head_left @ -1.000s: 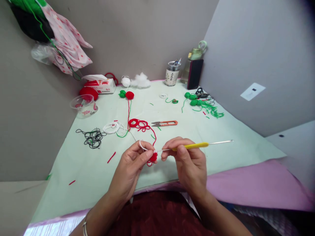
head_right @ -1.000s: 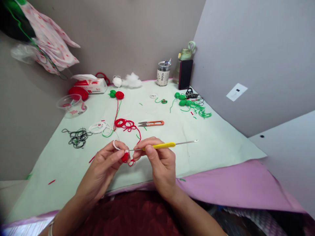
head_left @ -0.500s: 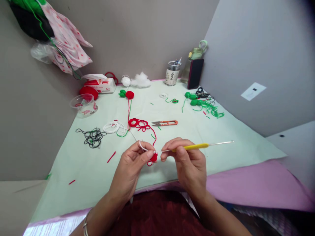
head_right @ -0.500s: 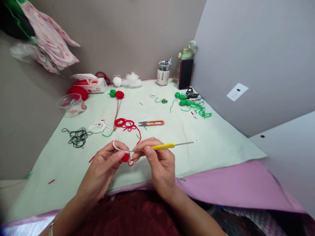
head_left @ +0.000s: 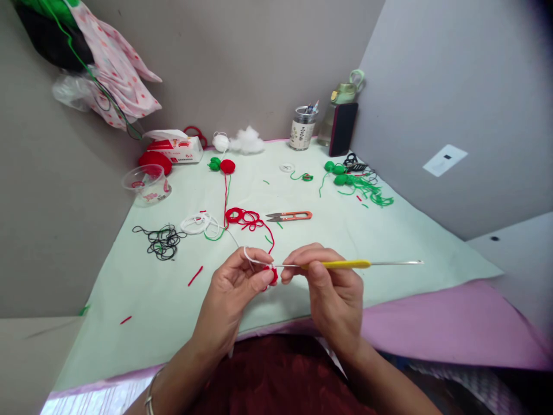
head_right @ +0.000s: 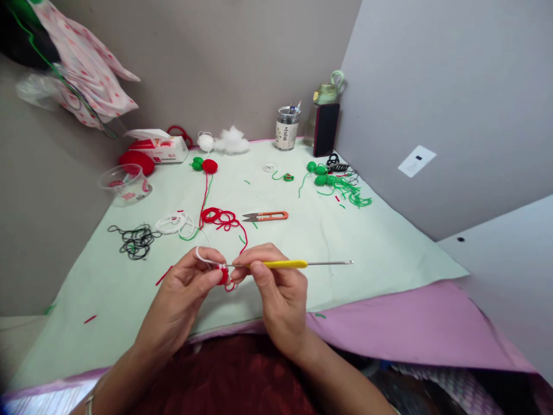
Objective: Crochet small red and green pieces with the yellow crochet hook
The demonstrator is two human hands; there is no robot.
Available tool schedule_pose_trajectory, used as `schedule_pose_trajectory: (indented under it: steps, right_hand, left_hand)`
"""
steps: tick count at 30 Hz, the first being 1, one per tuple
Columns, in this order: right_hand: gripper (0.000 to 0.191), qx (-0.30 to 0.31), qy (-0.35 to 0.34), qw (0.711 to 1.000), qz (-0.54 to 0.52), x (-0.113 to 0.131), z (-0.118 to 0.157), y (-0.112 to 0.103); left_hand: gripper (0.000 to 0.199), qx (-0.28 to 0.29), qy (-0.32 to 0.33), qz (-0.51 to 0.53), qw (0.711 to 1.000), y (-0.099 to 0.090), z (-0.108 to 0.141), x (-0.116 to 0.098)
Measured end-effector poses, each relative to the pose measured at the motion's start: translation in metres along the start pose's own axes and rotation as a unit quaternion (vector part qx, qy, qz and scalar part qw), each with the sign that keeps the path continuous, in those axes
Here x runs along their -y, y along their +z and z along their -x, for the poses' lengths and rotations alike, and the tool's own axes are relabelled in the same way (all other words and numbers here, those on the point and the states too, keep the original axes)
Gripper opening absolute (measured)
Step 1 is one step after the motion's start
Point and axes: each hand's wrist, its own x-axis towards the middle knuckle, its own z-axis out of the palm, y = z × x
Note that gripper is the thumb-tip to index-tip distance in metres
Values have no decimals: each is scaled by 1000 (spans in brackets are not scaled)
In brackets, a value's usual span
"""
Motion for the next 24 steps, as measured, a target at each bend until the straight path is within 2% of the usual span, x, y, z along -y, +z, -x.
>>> schedule_pose_trajectory:
  steps: [5,13,19,24]
  right_hand:
    - [21,0,-5,1000,8,0,0,1]
    - [21,-19,-20,1000,-8,-5,4,5]
    - [23,-7,-95,992,87,-5,8,7]
    - [25,-11,-153,979,133,-1,10,9]
  left_hand:
    - [9,-13,32,-12,999,1,1,1]
    - [15,-20,2,44,999,7,0,-1]
    - [14,-59,17,53,997,7,2,2]
    - [14,-45,5,62,997,10,1,1]
